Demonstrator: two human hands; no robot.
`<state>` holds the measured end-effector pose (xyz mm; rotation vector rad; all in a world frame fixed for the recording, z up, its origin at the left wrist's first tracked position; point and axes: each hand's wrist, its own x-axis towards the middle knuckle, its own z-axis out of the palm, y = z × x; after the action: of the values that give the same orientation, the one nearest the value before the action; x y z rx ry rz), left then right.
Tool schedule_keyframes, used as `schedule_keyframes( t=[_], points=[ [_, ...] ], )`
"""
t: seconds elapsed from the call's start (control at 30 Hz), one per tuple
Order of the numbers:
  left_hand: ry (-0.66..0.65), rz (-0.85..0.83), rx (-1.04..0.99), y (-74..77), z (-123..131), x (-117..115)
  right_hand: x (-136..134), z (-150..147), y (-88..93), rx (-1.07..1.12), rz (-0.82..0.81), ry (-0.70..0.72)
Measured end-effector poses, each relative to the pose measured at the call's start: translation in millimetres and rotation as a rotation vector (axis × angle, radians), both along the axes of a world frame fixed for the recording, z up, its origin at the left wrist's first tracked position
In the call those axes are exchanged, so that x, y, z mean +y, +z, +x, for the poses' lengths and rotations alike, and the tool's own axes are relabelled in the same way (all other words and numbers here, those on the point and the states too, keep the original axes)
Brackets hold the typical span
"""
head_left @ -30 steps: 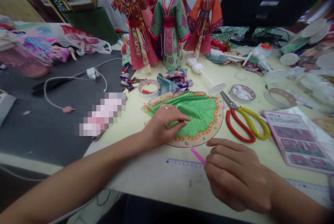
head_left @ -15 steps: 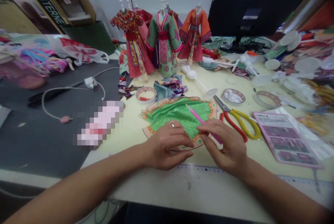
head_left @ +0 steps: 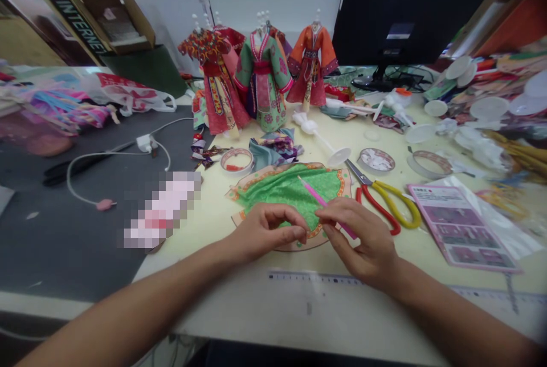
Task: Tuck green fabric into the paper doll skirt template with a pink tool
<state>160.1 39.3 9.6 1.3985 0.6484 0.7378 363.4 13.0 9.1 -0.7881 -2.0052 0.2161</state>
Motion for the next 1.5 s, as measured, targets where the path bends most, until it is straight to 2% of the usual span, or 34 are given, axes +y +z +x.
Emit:
schedule_keyframes(
  t=[0.1,0.17,0.37,0.63,0.87,1.13,1.37,1.5],
  points=[
    [0.037,-0.135,-0.019,-0.6,1.5,1.0,-0.4,0.2,-1.4,-0.041,0.063,-0.005],
    [0.059,-0.160,-0.005,-0.8,2.5,1.6,-0.5,-0.2,-2.4,-0.068,0.099,-0.008],
    [0.084,-0.049,0.055,-2.8,3.8,1.7,0.9,-2.4,-4.9,-0.118,0.156,-0.024],
    [0.091,-0.064,0.061,-3.3,5.8,0.7,4.6,-3.5,-7.6,-0.189,0.266,-0.059],
    [0.092,-0.145,0.044,-5.0,5.7,0.4,4.2,-3.6,-7.3,-0.233,0.302,-0.124],
    [0.093,-0.136,0.067,-0.2,7.0,-0.9,4.3,-5.2,-7.1,-0.234,0.330,-0.176],
    [0.066,-0.134,0.068,-1.9,6.1,-0.6,3.7,-5.6,-5.5,-0.259,0.337,-0.177],
    [0.093,-0.057,0.115,-1.9,7.1,-1.7,3.8,-6.7,-6.7,-0.258,0.337,-0.180]
  ],
)
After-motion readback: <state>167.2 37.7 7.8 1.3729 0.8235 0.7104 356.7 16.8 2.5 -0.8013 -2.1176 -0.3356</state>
